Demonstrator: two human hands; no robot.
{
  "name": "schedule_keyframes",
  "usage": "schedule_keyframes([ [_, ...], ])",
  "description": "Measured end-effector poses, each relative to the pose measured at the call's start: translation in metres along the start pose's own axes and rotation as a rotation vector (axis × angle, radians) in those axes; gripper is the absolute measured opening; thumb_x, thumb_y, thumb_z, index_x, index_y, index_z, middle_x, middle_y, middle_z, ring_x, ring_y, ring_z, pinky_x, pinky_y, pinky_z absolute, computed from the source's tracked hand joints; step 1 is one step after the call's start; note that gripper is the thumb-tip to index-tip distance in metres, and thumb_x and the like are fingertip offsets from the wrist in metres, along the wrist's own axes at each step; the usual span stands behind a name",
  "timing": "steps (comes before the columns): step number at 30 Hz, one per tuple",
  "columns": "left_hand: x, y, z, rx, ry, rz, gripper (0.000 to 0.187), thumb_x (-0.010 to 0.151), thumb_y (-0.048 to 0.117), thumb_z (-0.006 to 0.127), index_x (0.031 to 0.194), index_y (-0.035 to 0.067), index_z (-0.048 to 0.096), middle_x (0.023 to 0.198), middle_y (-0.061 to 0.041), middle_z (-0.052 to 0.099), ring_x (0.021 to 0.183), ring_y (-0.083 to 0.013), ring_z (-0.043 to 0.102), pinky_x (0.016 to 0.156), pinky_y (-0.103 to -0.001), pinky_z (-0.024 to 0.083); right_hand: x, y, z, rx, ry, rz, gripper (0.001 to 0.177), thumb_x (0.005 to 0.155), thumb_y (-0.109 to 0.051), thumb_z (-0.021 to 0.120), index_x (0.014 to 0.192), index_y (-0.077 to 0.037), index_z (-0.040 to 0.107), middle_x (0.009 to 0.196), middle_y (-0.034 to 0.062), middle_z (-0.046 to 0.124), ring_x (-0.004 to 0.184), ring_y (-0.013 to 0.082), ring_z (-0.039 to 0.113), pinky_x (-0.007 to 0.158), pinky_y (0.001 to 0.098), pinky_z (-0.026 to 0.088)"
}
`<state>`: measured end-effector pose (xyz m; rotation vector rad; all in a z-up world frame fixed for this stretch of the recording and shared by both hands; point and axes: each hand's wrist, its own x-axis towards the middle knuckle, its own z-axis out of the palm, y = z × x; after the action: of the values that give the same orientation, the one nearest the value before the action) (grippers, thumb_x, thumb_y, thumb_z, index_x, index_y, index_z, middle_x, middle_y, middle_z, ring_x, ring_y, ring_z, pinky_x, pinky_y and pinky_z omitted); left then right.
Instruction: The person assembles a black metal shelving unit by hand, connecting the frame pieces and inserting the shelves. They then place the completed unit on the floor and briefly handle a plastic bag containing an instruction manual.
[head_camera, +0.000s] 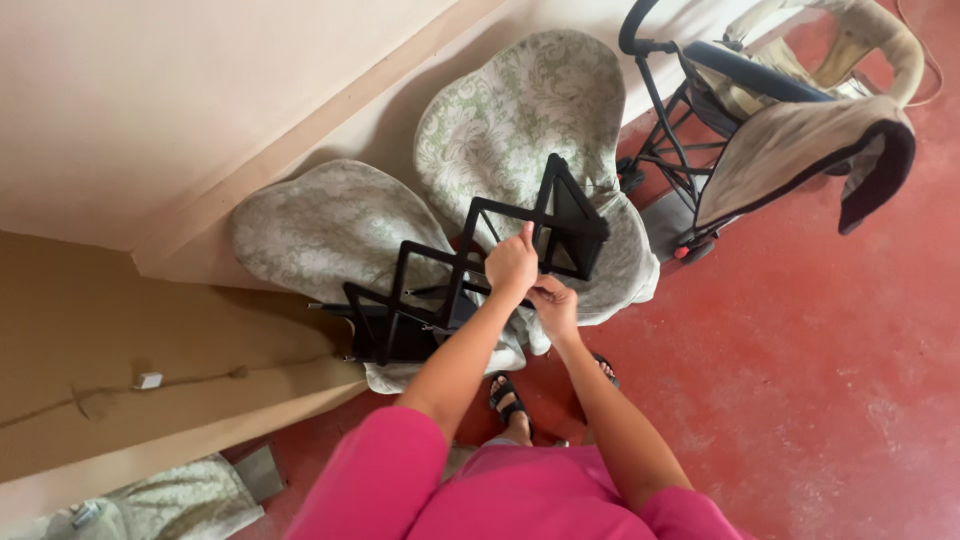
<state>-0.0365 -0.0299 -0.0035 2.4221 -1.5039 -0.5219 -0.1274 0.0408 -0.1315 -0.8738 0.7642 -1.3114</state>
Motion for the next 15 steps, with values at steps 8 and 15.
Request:
schedule_keyframes([
  [8,0.005,0.014,0.004,0.051,0.018,-0.001,0.078,0.109,0.051,0.022,0.071,0.005,0.072,0.075,-0.022,0.072,0.076,-0.0435,0.071,0.07,-0.054,0.056,0.007,-0.006,-0.003,-0.109,0.051,0.032,0.011,0.09,0.012,0.071,0.097,0.004,0.073,0.096,0.0027,0.073,0.085,0.0065,0.063,0.076,0.0221,0.052],
  [15,0.006,0.014,0.014,0.107,0.031,-0.014,0.077,0.11,0.048,0.023,0.068,0.004,0.07,0.074,-0.022,0.072,0.075,-0.0438,0.071,0.071,-0.054,0.057,0.008,-0.018,-0.005,-0.079,0.013,0.051,0.009,0.089,0.011,0.071,0.095,0.005,0.072,0.095,0.003,0.071,0.083,0.006,0.062,0.075,0.022,0.051],
])
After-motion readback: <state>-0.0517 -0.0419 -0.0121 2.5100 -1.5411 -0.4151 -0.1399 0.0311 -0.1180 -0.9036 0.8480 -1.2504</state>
